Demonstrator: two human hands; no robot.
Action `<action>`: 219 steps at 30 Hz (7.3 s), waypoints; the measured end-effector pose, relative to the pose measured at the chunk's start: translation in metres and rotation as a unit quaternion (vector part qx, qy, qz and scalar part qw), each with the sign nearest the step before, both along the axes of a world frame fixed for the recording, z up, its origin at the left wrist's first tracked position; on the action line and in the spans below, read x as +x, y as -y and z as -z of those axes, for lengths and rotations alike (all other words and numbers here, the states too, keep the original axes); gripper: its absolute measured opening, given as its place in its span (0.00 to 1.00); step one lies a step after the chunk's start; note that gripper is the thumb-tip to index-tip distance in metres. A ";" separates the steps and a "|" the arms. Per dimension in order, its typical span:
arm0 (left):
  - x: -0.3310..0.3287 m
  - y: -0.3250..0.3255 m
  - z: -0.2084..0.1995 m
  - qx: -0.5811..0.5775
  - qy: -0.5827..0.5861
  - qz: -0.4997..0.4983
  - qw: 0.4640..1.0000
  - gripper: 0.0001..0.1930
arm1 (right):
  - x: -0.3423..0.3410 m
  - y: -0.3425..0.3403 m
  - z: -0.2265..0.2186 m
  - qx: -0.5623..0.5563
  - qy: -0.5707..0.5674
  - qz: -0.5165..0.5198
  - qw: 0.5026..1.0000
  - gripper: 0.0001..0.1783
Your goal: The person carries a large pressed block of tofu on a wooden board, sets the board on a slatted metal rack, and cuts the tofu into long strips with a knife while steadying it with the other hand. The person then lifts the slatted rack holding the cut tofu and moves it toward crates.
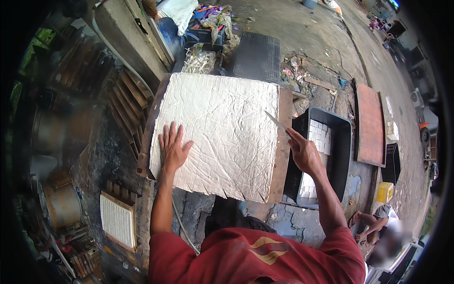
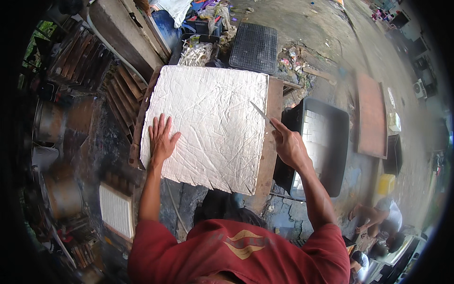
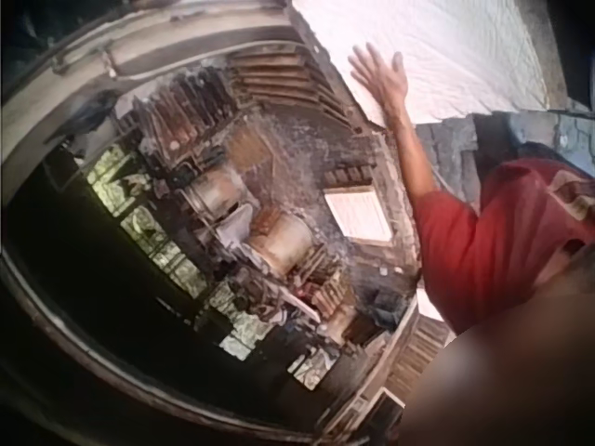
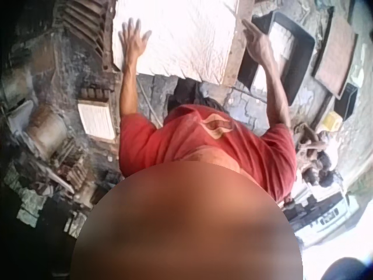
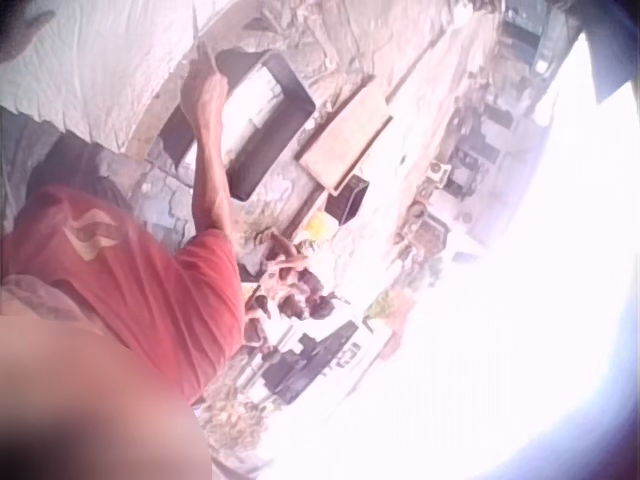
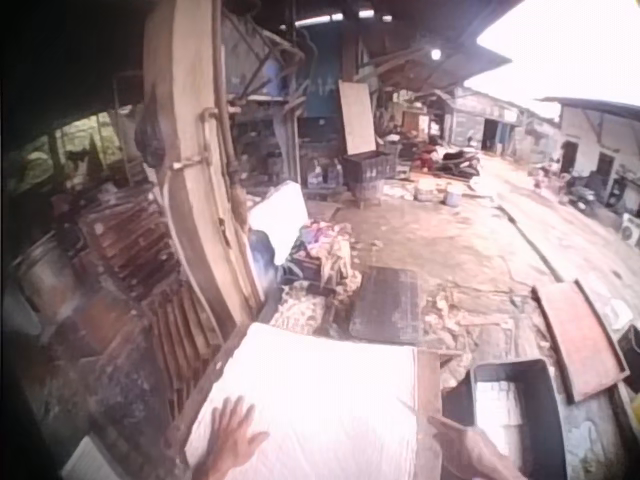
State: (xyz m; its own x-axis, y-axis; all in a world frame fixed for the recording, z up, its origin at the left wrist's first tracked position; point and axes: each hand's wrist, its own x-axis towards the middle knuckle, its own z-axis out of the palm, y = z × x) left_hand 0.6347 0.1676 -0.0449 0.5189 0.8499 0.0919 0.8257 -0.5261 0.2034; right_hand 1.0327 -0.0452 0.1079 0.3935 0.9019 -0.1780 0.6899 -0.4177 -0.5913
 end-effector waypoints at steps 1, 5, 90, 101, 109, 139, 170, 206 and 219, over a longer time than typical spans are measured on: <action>0.000 0.000 -0.002 -0.003 -0.002 0.001 1.000 0.40 | -0.001 -0.032 0.015 -0.024 0.004 0.006 1.000 0.25; 0.000 -0.001 -0.012 -0.007 -0.011 0.000 1.000 0.39 | -0.013 -0.138 0.081 0.050 0.030 -0.011 0.998 0.25; 0.010 -0.036 0.006 -0.023 -0.019 0.019 0.999 0.41 | 0.112 -0.124 0.044 -0.029 0.134 -0.056 0.989 0.22; 0.249 -0.024 -0.022 -0.104 0.082 0.195 0.972 0.46 | 0.046 -0.026 0.128 0.196 -0.266 0.338 0.882 0.21; 0.361 -0.078 0.021 -0.041 -0.075 0.235 0.968 0.45 | 0.012 -0.017 0.177 0.335 -0.142 0.356 0.861 0.22; 0.140 -0.168 -0.004 -0.058 -0.027 -0.019 0.998 0.53 | -0.035 0.025 0.187 0.326 -0.174 0.335 0.867 0.23; 0.112 0.152 -0.001 -0.065 0.019 0.147 0.987 0.51 | -0.026 0.018 0.194 0.347 -0.125 0.267 0.890 0.25; 0.019 0.014 0.000 -0.053 0.092 0.123 0.987 0.51 | -0.021 0.027 0.197 0.356 -0.026 0.259 0.897 0.19; -0.258 0.365 -0.001 -0.001 0.242 -0.183 0.953 0.26 | -0.145 0.122 0.161 0.510 -0.191 0.205 0.813 0.20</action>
State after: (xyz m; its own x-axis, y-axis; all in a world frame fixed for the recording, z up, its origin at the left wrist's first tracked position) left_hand 0.3768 -0.1976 -0.0435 0.0861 0.9662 0.2430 0.7632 -0.2207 0.6073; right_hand 0.8876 -0.1670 -0.0528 0.7903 0.4635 0.4008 0.3006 0.2767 -0.9127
